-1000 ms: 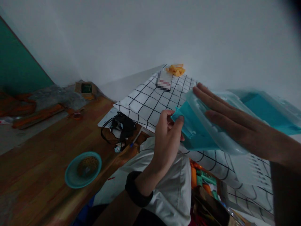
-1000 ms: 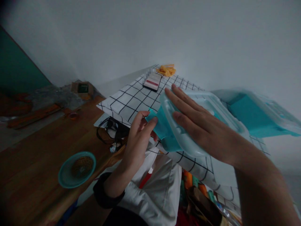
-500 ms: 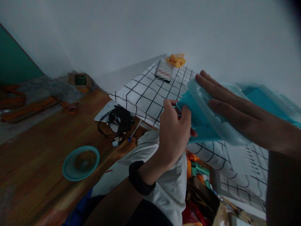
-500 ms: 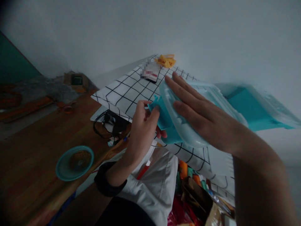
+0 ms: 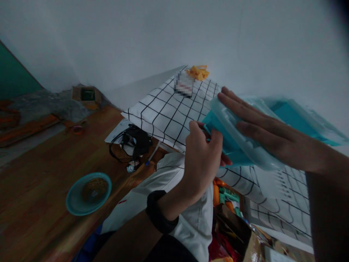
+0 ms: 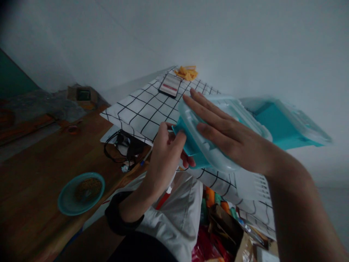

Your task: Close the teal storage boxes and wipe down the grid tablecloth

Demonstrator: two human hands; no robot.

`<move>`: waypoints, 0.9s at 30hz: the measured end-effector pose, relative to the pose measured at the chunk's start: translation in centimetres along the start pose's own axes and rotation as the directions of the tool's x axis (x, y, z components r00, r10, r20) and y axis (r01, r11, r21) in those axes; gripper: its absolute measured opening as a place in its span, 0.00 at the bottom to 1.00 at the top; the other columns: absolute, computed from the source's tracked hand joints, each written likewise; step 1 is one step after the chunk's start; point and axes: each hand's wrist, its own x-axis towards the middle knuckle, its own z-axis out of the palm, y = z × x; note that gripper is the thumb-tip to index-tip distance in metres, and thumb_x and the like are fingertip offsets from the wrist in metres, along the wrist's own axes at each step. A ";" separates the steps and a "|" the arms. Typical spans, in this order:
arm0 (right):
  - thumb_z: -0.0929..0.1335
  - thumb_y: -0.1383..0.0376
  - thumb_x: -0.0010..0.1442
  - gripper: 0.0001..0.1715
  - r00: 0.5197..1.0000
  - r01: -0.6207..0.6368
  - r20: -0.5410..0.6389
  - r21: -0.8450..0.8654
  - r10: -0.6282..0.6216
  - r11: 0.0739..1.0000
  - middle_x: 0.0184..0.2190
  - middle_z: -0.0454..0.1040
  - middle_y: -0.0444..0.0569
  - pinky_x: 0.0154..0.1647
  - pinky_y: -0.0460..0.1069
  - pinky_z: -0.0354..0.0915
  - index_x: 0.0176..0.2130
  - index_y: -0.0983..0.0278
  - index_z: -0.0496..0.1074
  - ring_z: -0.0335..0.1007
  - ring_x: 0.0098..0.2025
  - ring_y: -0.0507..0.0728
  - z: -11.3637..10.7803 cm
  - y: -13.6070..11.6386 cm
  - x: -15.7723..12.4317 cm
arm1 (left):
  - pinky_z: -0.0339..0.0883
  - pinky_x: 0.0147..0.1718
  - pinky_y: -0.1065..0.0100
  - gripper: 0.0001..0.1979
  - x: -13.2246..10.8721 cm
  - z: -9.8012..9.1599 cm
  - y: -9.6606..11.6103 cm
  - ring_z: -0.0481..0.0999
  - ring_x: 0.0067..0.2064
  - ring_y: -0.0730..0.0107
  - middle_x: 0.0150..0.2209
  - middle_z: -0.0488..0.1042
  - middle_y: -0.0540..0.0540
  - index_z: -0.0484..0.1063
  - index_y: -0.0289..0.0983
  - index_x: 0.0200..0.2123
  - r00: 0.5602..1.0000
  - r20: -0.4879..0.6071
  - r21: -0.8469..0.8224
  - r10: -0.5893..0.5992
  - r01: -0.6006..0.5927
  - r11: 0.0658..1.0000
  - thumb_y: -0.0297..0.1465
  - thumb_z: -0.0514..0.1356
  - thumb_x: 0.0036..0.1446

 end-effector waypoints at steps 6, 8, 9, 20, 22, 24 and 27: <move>0.55 0.55 0.69 0.29 0.996 0.072 0.057 0.042 -0.075 0.997 0.70 0.41 0.28 0.67 0.57 0.38 0.66 0.46 0.45 0.34 0.70 0.53 -0.1 0.0 -0.2 | 0.58 0.08 0.79 0.07 0.0 0.4 0.6 0.67 0.12 0.80 0.22 0.64 0.61 0.53 0.43 0.33 0.999 -0.041 0.079 0.024 -0.021 0.997 0.35 0.52 0.60; 0.55 0.55 0.69 0.29 0.996 0.071 0.054 0.040 -0.073 0.997 0.69 0.41 0.28 0.67 0.57 0.39 0.66 0.45 0.45 0.34 0.70 0.53 -0.1 0.0 -0.3 | 0.58 0.07 0.79 0.07 0.1 0.4 0.6 0.67 0.11 0.80 0.22 0.64 0.61 0.53 0.43 0.33 0.999 -0.039 0.083 0.029 -0.026 0.996 0.35 0.52 0.60; 0.55 0.55 0.69 0.29 0.996 0.070 0.049 0.040 -0.072 0.997 0.69 0.41 0.28 0.67 0.57 0.39 0.66 0.45 0.45 0.34 0.70 0.53 -0.1 0.0 -0.3 | 0.58 0.07 0.79 0.07 0.1 0.4 0.6 0.66 0.11 0.81 0.22 0.65 0.60 0.53 0.43 0.33 0.999 -0.040 0.080 0.029 -0.026 0.996 0.35 0.52 0.60; 0.54 0.53 0.68 0.34 0.992 -0.056 -0.112 0.044 0.061 0.997 0.70 0.41 0.46 0.67 0.60 0.43 0.68 0.62 0.46 0.36 0.70 0.58 0.7 -1.6 -0.1 | 0.59 0.15 0.78 0.17 1.2 0.0 2.2 0.67 0.21 0.78 0.24 0.66 0.57 0.59 0.42 0.37 0.999 0.006 0.223 -0.046 0.043 0.974 0.47 0.58 0.55; 0.55 0.55 0.68 0.33 0.972 -0.081 -0.218 0.060 0.092 0.995 0.70 0.43 0.46 0.67 0.61 0.45 0.68 0.61 0.46 0.39 0.70 0.58 0.2 -1.4 -0.6 | 0.57 0.15 0.78 0.18 2.1 0.0 2.6 0.66 0.21 0.79 0.25 0.67 0.57 0.60 0.43 0.37 0.998 0.020 0.255 -0.068 0.060 0.965 0.47 0.61 0.52; 0.56 0.54 0.68 0.31 0.929 -0.141 -0.336 0.066 0.155 0.988 0.69 0.48 0.45 0.67 0.63 0.47 0.66 0.57 0.52 0.43 0.69 0.60 -0.8 -0.2 -1.8 | 0.53 0.14 0.78 0.17 3.1 0.1 3.0 0.63 0.21 0.80 0.25 0.65 0.58 0.60 0.42 0.35 0.995 0.016 0.273 -0.096 0.088 0.958 0.44 0.62 0.51; 0.57 0.50 0.65 0.32 0.797 -0.356 -0.503 0.059 0.336 0.933 0.66 0.56 0.51 0.65 0.65 0.52 0.63 0.60 0.58 0.50 0.67 0.65 -2.6 3.6 -4.6 | 0.50 0.13 0.78 0.15 4.6 0.3 3.7 0.60 0.18 0.81 0.21 0.62 0.59 0.59 0.42 0.32 0.991 -0.007 0.326 -0.133 0.128 0.937 0.41 0.61 0.49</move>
